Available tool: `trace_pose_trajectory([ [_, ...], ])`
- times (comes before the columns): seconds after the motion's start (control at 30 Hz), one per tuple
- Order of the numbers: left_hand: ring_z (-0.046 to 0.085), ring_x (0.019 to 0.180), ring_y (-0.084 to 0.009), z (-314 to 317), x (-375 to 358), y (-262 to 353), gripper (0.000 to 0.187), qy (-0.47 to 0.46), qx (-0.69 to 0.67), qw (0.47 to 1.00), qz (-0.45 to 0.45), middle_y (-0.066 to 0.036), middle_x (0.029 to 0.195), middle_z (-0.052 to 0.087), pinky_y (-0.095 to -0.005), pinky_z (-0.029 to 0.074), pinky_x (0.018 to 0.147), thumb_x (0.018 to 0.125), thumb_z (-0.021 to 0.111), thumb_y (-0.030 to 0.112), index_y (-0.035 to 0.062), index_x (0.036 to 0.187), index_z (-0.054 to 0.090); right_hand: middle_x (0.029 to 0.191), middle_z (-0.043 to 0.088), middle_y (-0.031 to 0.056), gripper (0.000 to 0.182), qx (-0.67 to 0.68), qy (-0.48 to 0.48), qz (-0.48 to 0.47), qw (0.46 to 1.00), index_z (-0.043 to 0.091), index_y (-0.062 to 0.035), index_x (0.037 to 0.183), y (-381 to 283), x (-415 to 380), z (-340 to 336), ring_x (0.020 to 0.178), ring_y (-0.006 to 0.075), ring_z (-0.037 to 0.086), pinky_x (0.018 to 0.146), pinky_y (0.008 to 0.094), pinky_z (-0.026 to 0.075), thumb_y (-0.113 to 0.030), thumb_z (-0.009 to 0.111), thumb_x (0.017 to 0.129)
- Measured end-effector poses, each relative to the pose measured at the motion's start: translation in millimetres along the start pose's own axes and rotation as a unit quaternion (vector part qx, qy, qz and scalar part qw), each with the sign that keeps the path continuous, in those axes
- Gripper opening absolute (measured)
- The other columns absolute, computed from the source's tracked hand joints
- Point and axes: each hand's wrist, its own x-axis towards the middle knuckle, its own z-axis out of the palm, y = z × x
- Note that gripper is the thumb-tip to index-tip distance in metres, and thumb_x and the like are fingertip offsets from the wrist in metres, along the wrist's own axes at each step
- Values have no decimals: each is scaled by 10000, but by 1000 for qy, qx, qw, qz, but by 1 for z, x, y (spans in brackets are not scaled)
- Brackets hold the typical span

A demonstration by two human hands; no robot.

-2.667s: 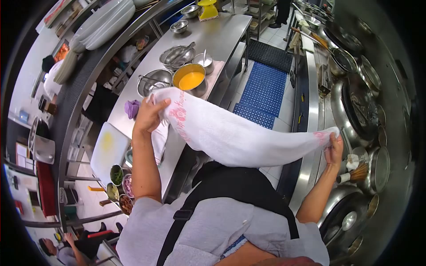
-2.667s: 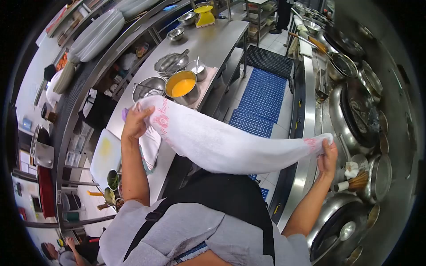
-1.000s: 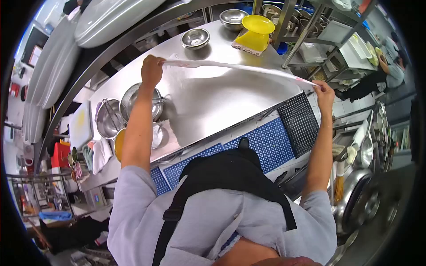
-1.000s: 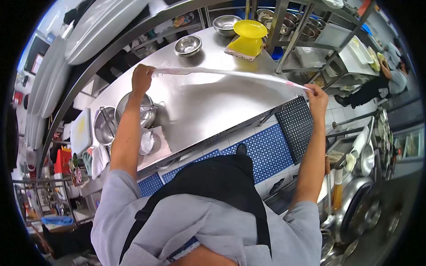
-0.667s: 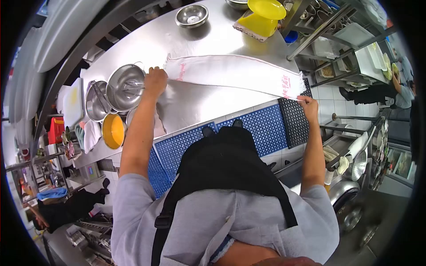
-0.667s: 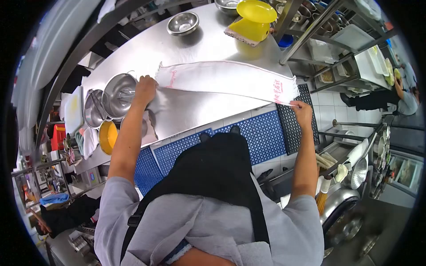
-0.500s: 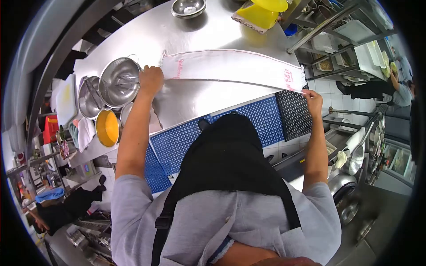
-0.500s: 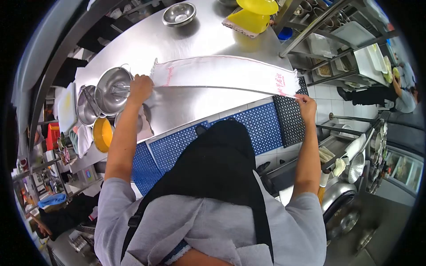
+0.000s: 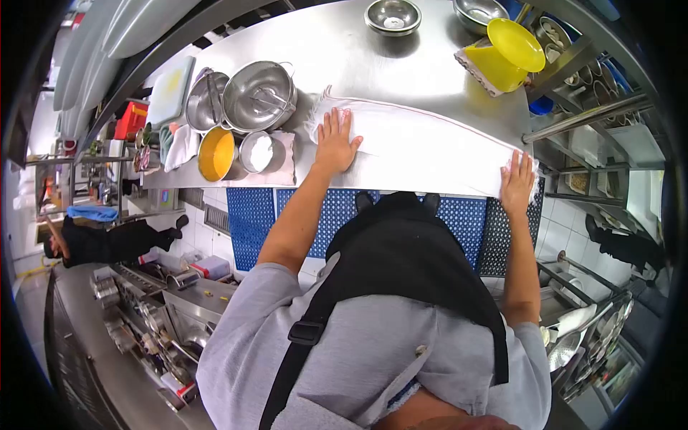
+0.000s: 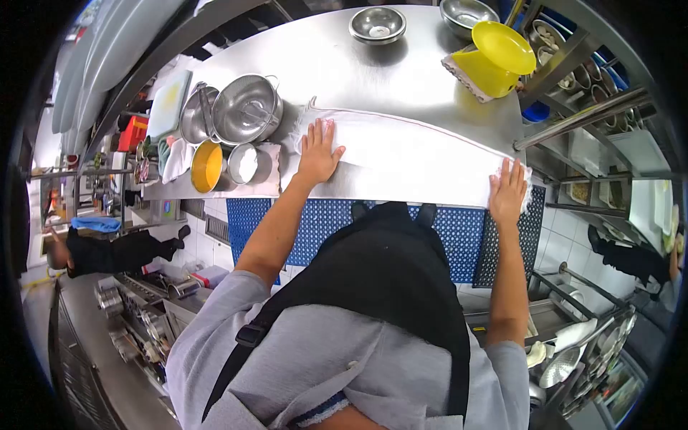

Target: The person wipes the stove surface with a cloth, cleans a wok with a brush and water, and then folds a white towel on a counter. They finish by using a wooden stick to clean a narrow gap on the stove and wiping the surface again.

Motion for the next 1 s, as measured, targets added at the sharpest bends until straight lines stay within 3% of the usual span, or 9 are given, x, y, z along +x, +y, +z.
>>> trace_pose_trajectory([
  [0.1,105,1576,-453,-2,-11,11,804,-41,64,996,-47,-244,1715,89,-646,103,1241,1033,479,540,146,1666,180,1698,219,195,655,11,-15,-1,1000,278,-197,1646,13,29,-6,1567,387,202,1240,597,185,-445,468,1070],
  [0.17,100,1581,-443,-5,-23,4,811,-15,48,999,-8,-249,1712,98,-661,109,1237,1026,475,563,146,1663,195,1703,217,179,664,-27,-63,-34,997,248,-228,1657,24,30,-22,1579,370,176,1241,606,174,-467,450,1071],
  [0.3,390,1434,-431,-28,-50,-6,590,147,-52,984,84,-235,1565,402,-587,324,1153,911,655,203,98,1473,512,1606,393,140,567,68,-20,-74,995,466,-170,1528,30,-7,-68,1485,354,349,1203,562,274,-269,608,988],
  [0.37,502,1286,-401,-31,-58,-20,486,157,-48,983,78,-198,1395,542,-532,392,1080,824,668,68,78,1307,611,1523,490,123,505,135,-38,-86,986,569,-135,1419,39,-29,-74,1411,346,439,1168,526,337,-151,667,924],
  [0.4,565,1196,-380,-30,-60,-25,332,162,-41,984,67,-176,1281,620,-496,438,1033,857,673,62,61,1188,678,1474,532,116,475,147,-54,-90,984,609,-118,1357,45,-38,-69,1369,341,477,1147,506,366,-95,686,888],
  [0.47,590,1155,-354,-20,-60,-42,252,168,-55,982,71,-141,1219,653,-480,462,980,863,691,64,65,1114,713,1345,635,91,394,148,-30,-95,984,691,-75,1203,43,-47,-70,1265,328,573,1088,436,454,19,710,821],
  [0.6,629,1079,-327,-22,-60,-47,143,185,-72,977,82,-119,1135,691,-450,492,928,870,717,72,71,1006,762,1282,683,90,321,156,16,-118,980,739,-60,1117,47,-49,-66,1179,315,638,1030,407,522,39,735,812],
  [0.83,630,1019,-352,-40,-55,-51,112,139,-123,978,94,-141,1053,692,-442,504,912,847,695,52,39,944,749,1248,714,72,212,163,-10,-115,980,761,-45,1025,58,-46,-69,1145,308,653,997,386,537,20,758,823],
  [1.0,620,970,-363,-39,-39,-61,72,147,-158,972,89,-149,976,685,-459,494,873,842,648,50,27,884,702,1012,758,138,110,209,-49,-92,972,730,-12,972,67,-19,-77,944,293,695,886,365,543,-51,723,869],
])
